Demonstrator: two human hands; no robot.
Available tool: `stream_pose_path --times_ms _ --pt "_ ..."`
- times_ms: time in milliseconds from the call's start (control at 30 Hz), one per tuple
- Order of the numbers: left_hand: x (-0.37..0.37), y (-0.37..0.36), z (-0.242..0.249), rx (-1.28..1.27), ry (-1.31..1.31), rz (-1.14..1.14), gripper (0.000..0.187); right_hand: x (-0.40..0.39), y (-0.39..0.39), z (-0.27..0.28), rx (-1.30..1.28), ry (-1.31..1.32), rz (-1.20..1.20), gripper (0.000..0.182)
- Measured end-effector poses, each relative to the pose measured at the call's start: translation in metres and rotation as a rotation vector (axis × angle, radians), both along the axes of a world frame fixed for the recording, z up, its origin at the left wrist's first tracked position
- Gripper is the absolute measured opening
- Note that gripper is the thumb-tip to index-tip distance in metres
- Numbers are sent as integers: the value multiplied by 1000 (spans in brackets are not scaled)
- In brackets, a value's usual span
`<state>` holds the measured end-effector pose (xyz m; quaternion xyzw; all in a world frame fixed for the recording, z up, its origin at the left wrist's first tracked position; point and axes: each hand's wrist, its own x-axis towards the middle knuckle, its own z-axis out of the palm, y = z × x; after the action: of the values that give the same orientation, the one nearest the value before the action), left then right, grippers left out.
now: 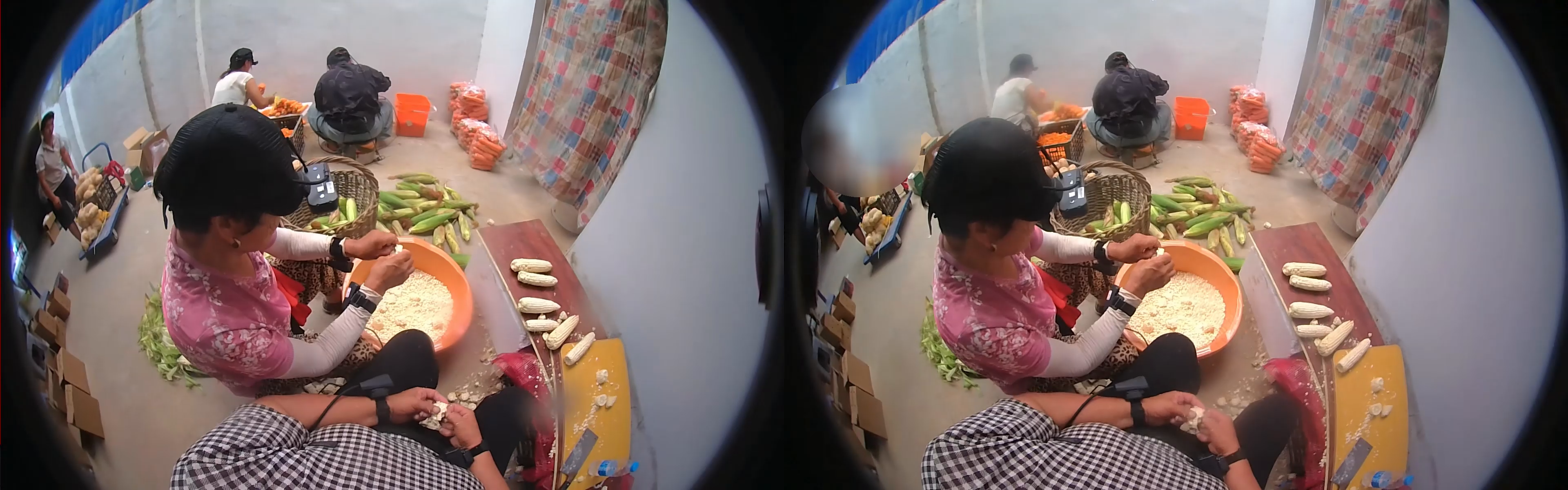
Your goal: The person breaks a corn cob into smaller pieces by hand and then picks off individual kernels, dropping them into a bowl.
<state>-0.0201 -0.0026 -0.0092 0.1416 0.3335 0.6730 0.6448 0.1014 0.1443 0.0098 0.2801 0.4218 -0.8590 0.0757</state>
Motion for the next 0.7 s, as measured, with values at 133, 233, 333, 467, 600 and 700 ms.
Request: stream_pose_path --times_ms 133,233,333,467,600,700 --pt "-1 5 -7 -15 53 66 29 7 6 -13 166 230 12 12" --pt "-3 8 11 23 37 162 26 -4 12 8 1194 548 155 17" --pt "-1 6 9 -72 19 177 30 3 3 2 409 289 58 14" --pt "2 4 0 -113 -16 119 34 11 3 -16 -14 163 -68 9" --pt "8 2 4 -146 -5 133 30 17 -2 -22 -1 203 -58 14" --pt "10 2 4 -136 50 111 31 14 -2 -22 -7 235 -41 17"
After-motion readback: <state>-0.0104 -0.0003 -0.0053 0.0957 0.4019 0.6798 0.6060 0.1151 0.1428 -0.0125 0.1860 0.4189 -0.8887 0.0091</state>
